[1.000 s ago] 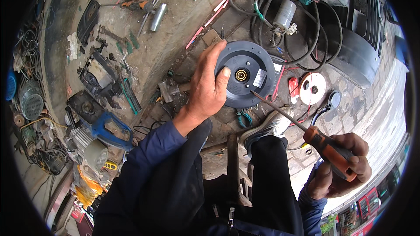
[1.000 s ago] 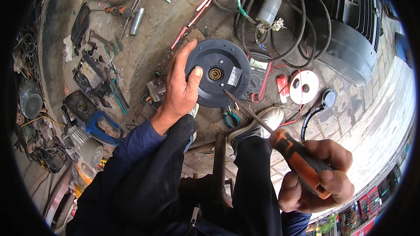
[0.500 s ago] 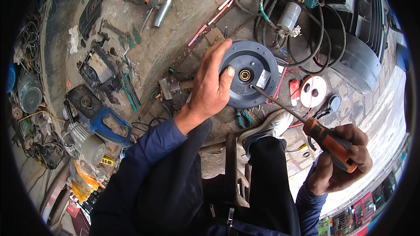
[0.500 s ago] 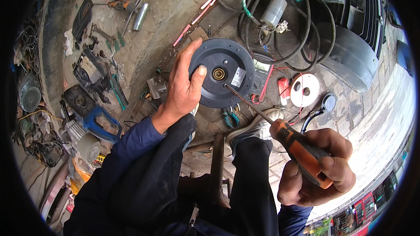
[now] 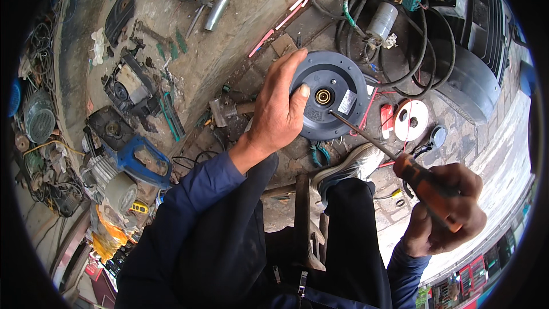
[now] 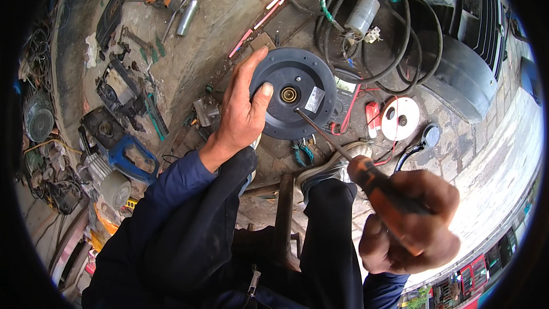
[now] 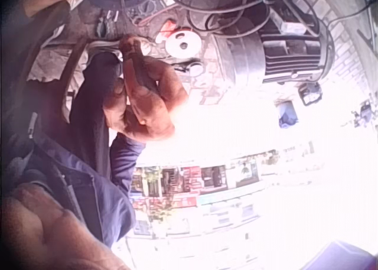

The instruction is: The person tests a motor component with a multimeter, then assembles a black plastic cover over the motor housing. They secure the cover with screws using a screwdriver and later strip wire ends with pliers.

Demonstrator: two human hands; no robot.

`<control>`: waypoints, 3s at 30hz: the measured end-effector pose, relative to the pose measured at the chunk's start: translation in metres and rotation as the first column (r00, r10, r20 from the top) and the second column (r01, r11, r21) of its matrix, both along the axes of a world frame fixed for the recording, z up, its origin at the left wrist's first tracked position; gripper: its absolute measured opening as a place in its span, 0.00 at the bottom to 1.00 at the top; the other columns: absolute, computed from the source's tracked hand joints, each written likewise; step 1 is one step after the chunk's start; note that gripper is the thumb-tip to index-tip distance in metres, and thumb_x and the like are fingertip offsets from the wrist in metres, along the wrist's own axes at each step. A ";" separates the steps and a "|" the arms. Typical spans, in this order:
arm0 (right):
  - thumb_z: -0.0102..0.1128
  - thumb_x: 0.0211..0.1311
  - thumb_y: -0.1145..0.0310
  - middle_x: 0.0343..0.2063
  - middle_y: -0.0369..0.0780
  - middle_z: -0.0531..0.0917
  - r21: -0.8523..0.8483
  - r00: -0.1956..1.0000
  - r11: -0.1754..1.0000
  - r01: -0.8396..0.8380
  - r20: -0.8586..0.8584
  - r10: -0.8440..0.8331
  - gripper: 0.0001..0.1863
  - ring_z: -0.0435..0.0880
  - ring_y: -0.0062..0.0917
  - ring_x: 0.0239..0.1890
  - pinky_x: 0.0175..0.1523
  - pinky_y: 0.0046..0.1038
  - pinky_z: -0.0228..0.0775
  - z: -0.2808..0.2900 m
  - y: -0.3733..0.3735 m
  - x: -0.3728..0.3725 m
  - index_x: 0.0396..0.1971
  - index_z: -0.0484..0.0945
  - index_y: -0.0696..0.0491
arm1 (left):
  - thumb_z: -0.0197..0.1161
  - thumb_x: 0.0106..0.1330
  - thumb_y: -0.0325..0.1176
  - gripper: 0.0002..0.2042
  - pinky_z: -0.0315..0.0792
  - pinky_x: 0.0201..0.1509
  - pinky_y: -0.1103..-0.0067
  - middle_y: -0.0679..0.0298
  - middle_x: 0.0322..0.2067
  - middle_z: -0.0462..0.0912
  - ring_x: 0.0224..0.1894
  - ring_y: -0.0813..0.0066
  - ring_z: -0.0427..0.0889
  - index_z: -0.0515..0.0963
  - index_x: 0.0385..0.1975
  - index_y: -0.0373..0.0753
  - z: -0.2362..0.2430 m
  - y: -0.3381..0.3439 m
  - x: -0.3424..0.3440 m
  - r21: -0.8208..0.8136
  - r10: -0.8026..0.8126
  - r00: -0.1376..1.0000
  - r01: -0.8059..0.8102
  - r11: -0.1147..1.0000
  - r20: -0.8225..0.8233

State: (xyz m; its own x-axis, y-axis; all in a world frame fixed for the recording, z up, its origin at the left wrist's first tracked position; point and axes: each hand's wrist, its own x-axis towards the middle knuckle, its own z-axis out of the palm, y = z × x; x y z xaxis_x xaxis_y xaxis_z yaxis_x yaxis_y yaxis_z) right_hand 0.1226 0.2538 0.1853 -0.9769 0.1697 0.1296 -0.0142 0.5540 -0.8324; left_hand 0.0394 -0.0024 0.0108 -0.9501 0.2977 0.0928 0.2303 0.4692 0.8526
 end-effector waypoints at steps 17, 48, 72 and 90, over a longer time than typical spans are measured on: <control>0.67 0.66 0.87 0.49 0.57 0.81 0.197 0.886 0.867 -0.459 0.171 0.430 0.22 0.88 0.38 0.45 0.48 0.31 0.83 0.054 -0.032 -0.050 0.53 0.68 0.57 | 0.59 0.80 0.28 0.24 0.70 0.76 0.62 0.47 0.69 0.77 0.71 0.48 0.77 0.72 0.74 0.33 -0.008 0.000 0.004 0.109 0.119 0.993 -0.119 0.987 0.009; 0.82 0.58 0.77 0.30 0.42 0.82 0.488 0.819 0.659 -0.572 0.379 0.431 0.32 0.83 0.37 0.29 0.38 0.32 0.79 0.077 -0.029 -0.075 0.58 0.70 0.61 | 0.60 0.75 0.23 0.26 0.72 0.74 0.59 0.45 0.67 0.77 0.68 0.43 0.78 0.72 0.73 0.35 -0.008 0.002 0.005 0.150 0.160 0.987 -0.162 0.975 0.028; 0.78 0.56 0.82 0.41 0.47 0.89 0.373 0.786 0.695 -0.615 0.361 0.502 0.34 0.87 0.41 0.44 0.50 0.31 0.81 0.083 -0.034 -0.079 0.63 0.71 0.62 | 0.60 0.75 0.23 0.26 0.71 0.75 0.59 0.45 0.66 0.77 0.69 0.44 0.78 0.72 0.73 0.35 -0.007 0.002 0.006 0.103 0.158 0.988 -0.157 0.982 0.001; 0.83 0.56 0.77 0.45 0.50 0.84 0.375 0.812 0.728 -0.574 0.376 0.446 0.36 0.83 0.40 0.42 0.49 0.35 0.77 0.080 -0.030 -0.070 0.60 0.69 0.62 | 0.60 0.75 0.23 0.25 0.72 0.74 0.59 0.45 0.66 0.78 0.68 0.44 0.79 0.73 0.72 0.35 -0.008 0.002 0.006 0.124 0.171 0.985 -0.171 0.977 0.014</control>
